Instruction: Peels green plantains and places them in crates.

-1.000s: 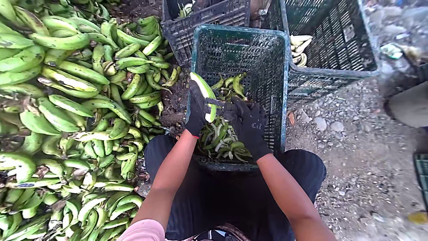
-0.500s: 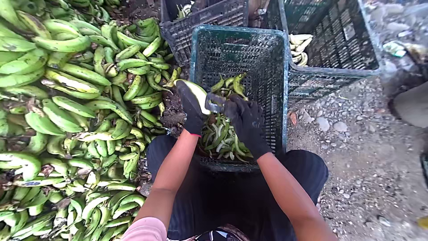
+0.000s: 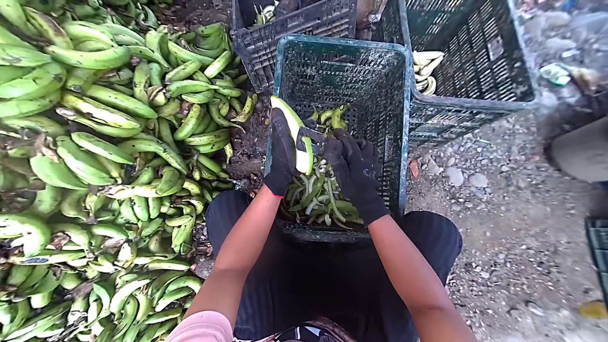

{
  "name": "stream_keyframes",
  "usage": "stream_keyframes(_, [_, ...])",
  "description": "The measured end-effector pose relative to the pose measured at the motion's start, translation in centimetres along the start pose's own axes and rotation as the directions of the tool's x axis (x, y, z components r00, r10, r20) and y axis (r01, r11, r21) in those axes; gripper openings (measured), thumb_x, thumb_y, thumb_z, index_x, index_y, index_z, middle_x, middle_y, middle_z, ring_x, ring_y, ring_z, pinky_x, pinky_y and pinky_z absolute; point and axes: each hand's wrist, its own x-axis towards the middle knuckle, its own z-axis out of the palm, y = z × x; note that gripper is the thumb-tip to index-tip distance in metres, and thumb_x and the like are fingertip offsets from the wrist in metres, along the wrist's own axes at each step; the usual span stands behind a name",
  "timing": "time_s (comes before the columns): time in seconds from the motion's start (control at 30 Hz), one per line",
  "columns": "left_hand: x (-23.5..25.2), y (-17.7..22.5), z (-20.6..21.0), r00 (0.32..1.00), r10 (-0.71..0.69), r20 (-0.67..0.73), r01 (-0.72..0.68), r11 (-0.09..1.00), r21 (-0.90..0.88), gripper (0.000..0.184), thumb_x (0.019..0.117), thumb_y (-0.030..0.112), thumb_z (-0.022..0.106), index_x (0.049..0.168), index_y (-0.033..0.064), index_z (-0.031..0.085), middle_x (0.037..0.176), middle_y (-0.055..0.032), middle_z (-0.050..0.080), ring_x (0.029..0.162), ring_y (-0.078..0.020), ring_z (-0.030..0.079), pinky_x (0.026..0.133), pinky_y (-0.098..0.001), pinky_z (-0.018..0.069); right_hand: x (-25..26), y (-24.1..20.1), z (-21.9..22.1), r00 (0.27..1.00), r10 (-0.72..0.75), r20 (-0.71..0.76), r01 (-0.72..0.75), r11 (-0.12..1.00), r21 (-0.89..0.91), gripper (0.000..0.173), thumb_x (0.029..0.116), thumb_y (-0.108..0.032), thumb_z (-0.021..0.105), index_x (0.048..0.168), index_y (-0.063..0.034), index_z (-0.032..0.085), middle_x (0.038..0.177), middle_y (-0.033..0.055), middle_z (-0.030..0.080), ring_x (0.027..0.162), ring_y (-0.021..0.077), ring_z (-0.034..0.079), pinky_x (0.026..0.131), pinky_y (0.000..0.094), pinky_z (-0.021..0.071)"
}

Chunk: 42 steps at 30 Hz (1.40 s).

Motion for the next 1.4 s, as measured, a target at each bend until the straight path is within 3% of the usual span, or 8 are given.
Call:
stream_keyframes(0.3, [-2.5, 0.1, -0.1, 0.866, -0.184, 0.465, -0.127, 0.819, 0.56, 0.065, 0.109, 0.044, 0.019, 0.161, 0.0056, 0.023, 0.156, -0.0164, 0.043, 0.135, -0.0162, 0.051, 0.114, -0.038, 0.0429, 2.5, 1.9, -0.5, 0.931, 0.267, 0.249, -0.315, 0.933, 0.176, 0.062, 0.1059, -0.06, 0.028, 0.148, -0.0242, 0.055, 0.132, 0.0171, 0.066, 0.122, 0.0383, 0.061, 0.094, 0.0668, 0.0466])
stream_keyframes(0.47, [-1.7, -0.2, 0.8, 0.904, -0.294, 0.31, 0.247, 0.952, 0.183, 0.058, 0.1073, 0.048, 0.012, 0.14, 0.0081, 0.04, 0.092, -0.0101, 0.07, 0.069, -0.0194, 0.068, 0.059, -0.0342, 0.0584, 2.2, 2.9, -0.3, 0.939, 0.24, 0.245, -0.32, 0.872, 0.371, 0.063, 0.1048, -0.061, 0.032, 0.142, -0.0184, 0.059, 0.129, 0.0125, 0.067, 0.121, 0.0281, 0.062, 0.1, 0.0588, 0.047])
stream_keyframes(0.57, [-0.1, -0.2, -0.5, 0.946, -0.301, 0.119, 0.318, 0.932, -0.172, 0.057, 0.1086, 0.052, 0.017, 0.108, 0.0103, 0.056, 0.076, -0.0046, 0.064, 0.061, -0.0135, 0.063, 0.053, -0.0295, 0.0567, 0.7, 1.7, 0.3, 0.99, 0.035, 0.134, -0.061, 0.979, 0.192, 0.068, 0.1026, -0.064, 0.028, 0.146, -0.0208, 0.057, 0.133, 0.0214, 0.063, 0.123, 0.0416, 0.059, 0.096, 0.0653, 0.0458])
stream_keyframes(0.67, [0.4, -0.1, -1.6, 0.881, -0.471, 0.031, 0.438, 0.791, -0.427, 0.05, 0.1092, 0.049, 0.022, 0.099, 0.0103, 0.052, 0.072, -0.0031, 0.059, 0.058, -0.0113, 0.061, 0.053, -0.0261, 0.0554, -0.7, 1.0, 0.7, 0.96, -0.277, -0.033, 0.277, 0.961, -0.01, 0.075, 0.099, -0.073, 0.028, 0.141, -0.0208, 0.063, 0.118, 0.0268, 0.065, 0.109, 0.0504, 0.06, 0.084, 0.0679, 0.045])
stream_keyframes(0.77, [0.6, 0.5, -1.9, 0.811, -0.585, -0.032, 0.489, 0.706, -0.513, 0.039, 0.1098, 0.04, 0.026, 0.101, 0.0108, 0.05, 0.072, -0.0046, 0.059, 0.056, -0.0125, 0.062, 0.05, -0.0239, 0.0544, -1.4, 0.8, 0.7, 0.944, -0.326, -0.058, 0.32, 0.943, -0.091, 0.072, 0.0981, -0.072, 0.033, 0.146, -0.0249, 0.058, 0.125, 0.0254, 0.062, 0.117, 0.0485, 0.057, 0.096, 0.0689, 0.0383])
stream_keyframes(1.07, [-0.3, 0.1, -0.4, 0.957, -0.288, -0.04, 0.289, 0.957, 0.012, 0.049, 0.1115, 0.042, 0.027, 0.113, 0.0031, 0.056, 0.075, -0.0074, 0.067, 0.063, -0.0167, 0.067, 0.058, -0.0344, 0.0602, -0.9, 0.0, -0.7, 0.982, 0.031, 0.184, -0.033, 0.999, 0.008, 0.065, 0.1043, -0.064, 0.023, 0.147, -0.0278, 0.057, 0.124, 0.026, 0.063, 0.112, 0.0495, 0.06, 0.082, 0.0704, 0.0458])
stream_keyframes(1.23, [-0.7, 0.0, -1.0, 0.982, -0.19, -0.018, 0.19, 0.967, 0.169, 0.056, 0.1118, 0.041, 0.016, 0.144, 0.0048, 0.044, 0.116, -0.0096, 0.06, 0.098, -0.0117, 0.063, 0.085, -0.0328, 0.0564, -1.2, 0.1, -0.7, 0.991, -0.07, 0.113, 0.083, 0.99, -0.112, 0.074, 0.0992, -0.073, 0.019, 0.158, -0.0333, 0.04, 0.13, 0.0273, 0.057, 0.114, 0.0518, 0.056, 0.078, 0.0694, 0.045])
stream_keyframes(1.4, [-1.5, -0.1, -0.1, 0.962, -0.166, 0.216, 0.04, 0.869, 0.493, 0.059, 0.1101, 0.038, 0.015, 0.139, 0.0004, 0.05, 0.112, -0.015, 0.065, 0.095, -0.0195, 0.066, 0.085, -0.0399, 0.0573, 1.1, 0.5, 0.1, 0.951, 0.193, 0.24, -0.214, 0.975, 0.065, 0.058, 0.1068, -0.054, 0.028, 0.144, -0.0206, 0.058, 0.124, 0.0224, 0.066, 0.114, 0.0437, 0.063, 0.087, 0.067, 0.0485])
